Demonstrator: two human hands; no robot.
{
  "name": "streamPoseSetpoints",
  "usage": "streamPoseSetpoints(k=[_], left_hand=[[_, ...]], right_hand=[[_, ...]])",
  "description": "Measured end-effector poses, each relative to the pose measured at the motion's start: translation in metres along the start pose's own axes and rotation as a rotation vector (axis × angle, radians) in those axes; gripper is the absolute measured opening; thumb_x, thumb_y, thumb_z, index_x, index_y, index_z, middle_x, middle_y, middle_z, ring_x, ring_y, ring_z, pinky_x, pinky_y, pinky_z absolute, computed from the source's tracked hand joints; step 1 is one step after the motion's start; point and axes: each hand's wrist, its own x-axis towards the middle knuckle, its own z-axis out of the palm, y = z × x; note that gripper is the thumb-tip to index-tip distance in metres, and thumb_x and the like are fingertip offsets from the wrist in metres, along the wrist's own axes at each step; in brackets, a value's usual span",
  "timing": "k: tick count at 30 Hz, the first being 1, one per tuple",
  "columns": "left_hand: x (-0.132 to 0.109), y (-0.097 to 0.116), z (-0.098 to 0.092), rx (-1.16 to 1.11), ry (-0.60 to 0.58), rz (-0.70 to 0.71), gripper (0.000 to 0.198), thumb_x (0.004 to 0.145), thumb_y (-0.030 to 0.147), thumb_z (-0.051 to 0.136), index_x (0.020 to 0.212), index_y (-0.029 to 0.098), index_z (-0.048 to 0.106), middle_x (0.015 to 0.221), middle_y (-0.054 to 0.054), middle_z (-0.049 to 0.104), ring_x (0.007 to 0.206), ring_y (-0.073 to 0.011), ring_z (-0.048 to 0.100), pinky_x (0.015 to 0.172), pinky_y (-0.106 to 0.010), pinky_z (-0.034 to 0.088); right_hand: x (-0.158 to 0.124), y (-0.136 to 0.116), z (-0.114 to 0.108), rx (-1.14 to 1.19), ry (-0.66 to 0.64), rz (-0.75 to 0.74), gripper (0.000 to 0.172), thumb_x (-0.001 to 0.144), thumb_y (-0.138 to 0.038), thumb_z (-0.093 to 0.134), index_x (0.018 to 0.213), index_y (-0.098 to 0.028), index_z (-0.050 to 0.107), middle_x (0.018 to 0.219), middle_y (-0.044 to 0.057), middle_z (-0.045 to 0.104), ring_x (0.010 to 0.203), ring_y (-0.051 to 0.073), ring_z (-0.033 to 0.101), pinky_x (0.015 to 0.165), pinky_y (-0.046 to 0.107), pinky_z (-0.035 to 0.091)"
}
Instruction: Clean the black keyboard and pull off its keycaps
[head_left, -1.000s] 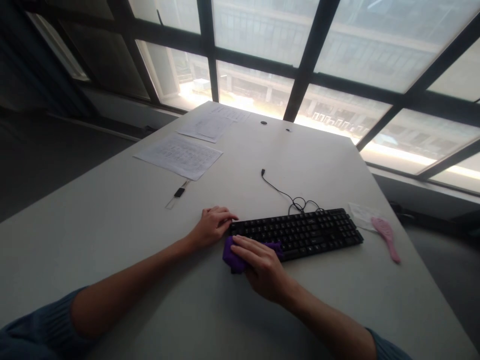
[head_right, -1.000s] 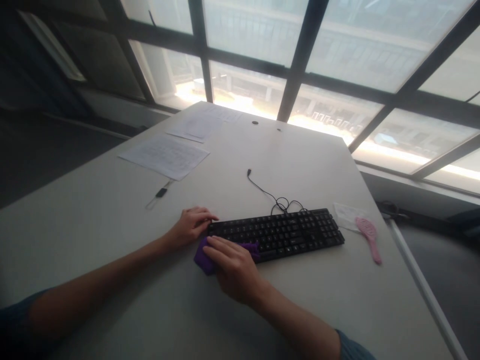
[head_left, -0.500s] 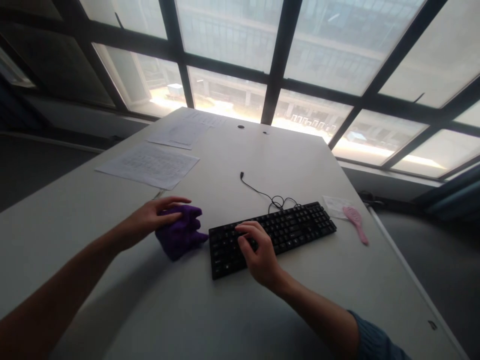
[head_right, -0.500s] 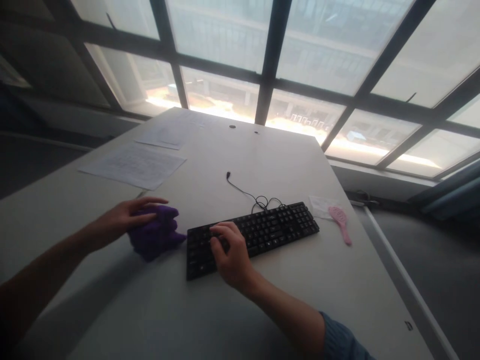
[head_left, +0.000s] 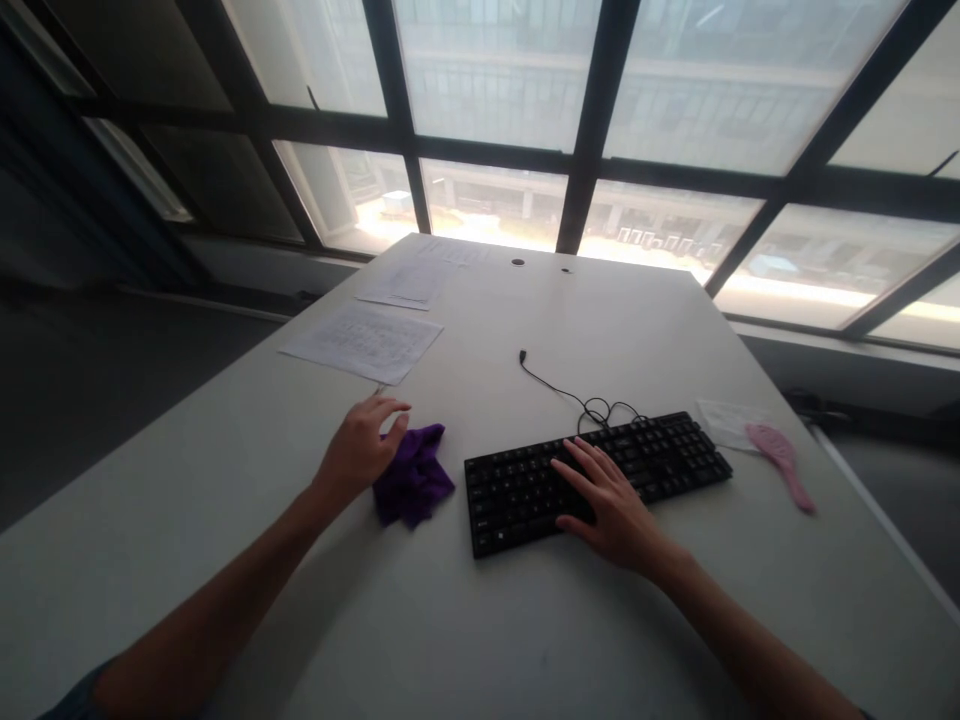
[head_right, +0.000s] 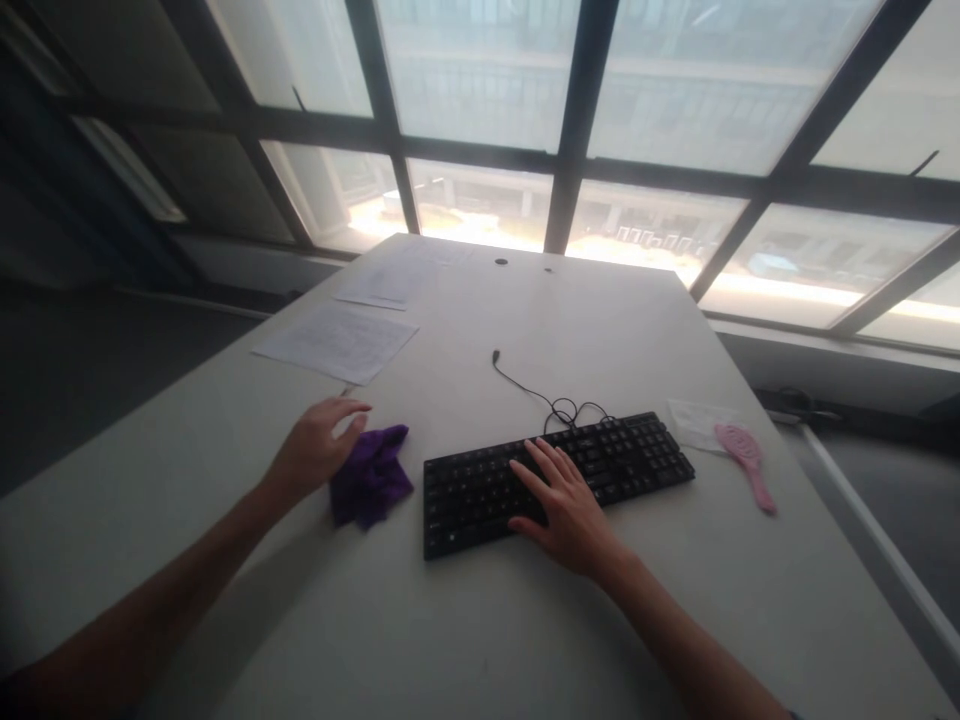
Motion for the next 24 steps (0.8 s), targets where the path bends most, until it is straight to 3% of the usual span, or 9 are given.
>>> streamPoseSetpoints(k=[4, 7, 9, 13, 15, 20, 24], left_hand=[[-0.015, 0.012, 0.023, -0.041, -0.159, 0.180, 0.037, 0.094, 0.039, 0.051, 0.121, 0.020, 0.068, 0.131, -0.012, 0.063, 0.122, -0.0308, 0.055, 0.109, -0.049, 0.042], [-0.011, -0.001, 0.021, -0.117, -0.304, 0.319, 0.039, 0.094, 0.040, 0.052, 0.128, 0.026, 0.064, 0.138, -0.009, 0.059, 0.128, -0.0288, 0.052, 0.111, -0.047, 0.041], [-0.003, -0.014, 0.013, -0.135, -0.334, 0.339, 0.039, 0.093, 0.046, 0.054, 0.126, 0.027, 0.066, 0.137, -0.008, 0.060, 0.127, -0.0281, 0.053, 0.111, -0.044, 0.041], [0.015, -0.038, 0.003, -0.010, -0.083, 0.061, 0.044, 0.094, 0.052, 0.049, 0.117, 0.019, 0.067, 0.120, -0.012, 0.067, 0.114, -0.0283, 0.060, 0.106, -0.042, 0.044], [0.022, -0.049, 0.003, 0.124, -0.024, -0.105, 0.047, 0.092, 0.053, 0.049, 0.114, 0.015, 0.066, 0.109, -0.014, 0.069, 0.103, -0.0293, 0.063, 0.100, -0.042, 0.047], [0.029, -0.064, 0.008, 0.298, -0.161, -0.264, 0.041, 0.084, 0.051, 0.058, 0.098, 0.015, 0.068, 0.097, -0.015, 0.071, 0.093, -0.0304, 0.065, 0.087, -0.037, 0.049], [0.029, -0.066, 0.007, 0.297, -0.168, -0.294, 0.026, 0.082, 0.037, 0.057, 0.091, 0.017, 0.070, 0.093, -0.013, 0.074, 0.091, -0.0293, 0.067, 0.083, -0.035, 0.049]], right_hand=[[-0.004, -0.004, 0.007, -0.084, -0.039, 0.048, 0.067, 0.090, -0.036, 0.066, 0.153, -0.026, 0.042, 0.165, 0.010, 0.026, 0.152, 0.032, 0.025, 0.122, 0.057, 0.028], [0.001, -0.012, 0.014, -0.104, -0.024, 0.087, 0.062, 0.094, -0.038, 0.062, 0.152, -0.025, 0.043, 0.165, 0.010, 0.027, 0.152, 0.031, 0.024, 0.122, 0.057, 0.028], [0.004, -0.016, 0.018, -0.112, -0.001, 0.120, 0.061, 0.094, -0.040, 0.061, 0.151, -0.024, 0.045, 0.164, 0.012, 0.029, 0.152, 0.033, 0.025, 0.121, 0.058, 0.028], [0.007, -0.020, 0.022, -0.097, 0.070, 0.142, 0.057, 0.095, -0.040, 0.060, 0.148, -0.021, 0.048, 0.160, 0.015, 0.036, 0.150, 0.035, 0.029, 0.120, 0.059, 0.030], [0.006, -0.020, 0.022, -0.064, 0.157, 0.134, 0.050, 0.097, -0.036, 0.058, 0.144, -0.021, 0.051, 0.156, 0.015, 0.043, 0.148, 0.034, 0.033, 0.119, 0.059, 0.032], [0.003, -0.016, 0.020, 0.033, 0.382, 0.126, 0.039, 0.097, -0.024, 0.054, 0.137, -0.023, 0.056, 0.140, 0.013, 0.057, 0.138, 0.030, 0.046, 0.112, 0.055, 0.042], [0.004, -0.014, 0.021, 0.070, 0.434, 0.116, 0.037, 0.096, -0.019, 0.055, 0.133, -0.024, 0.059, 0.134, 0.013, 0.060, 0.132, 0.030, 0.052, 0.108, 0.054, 0.046]])
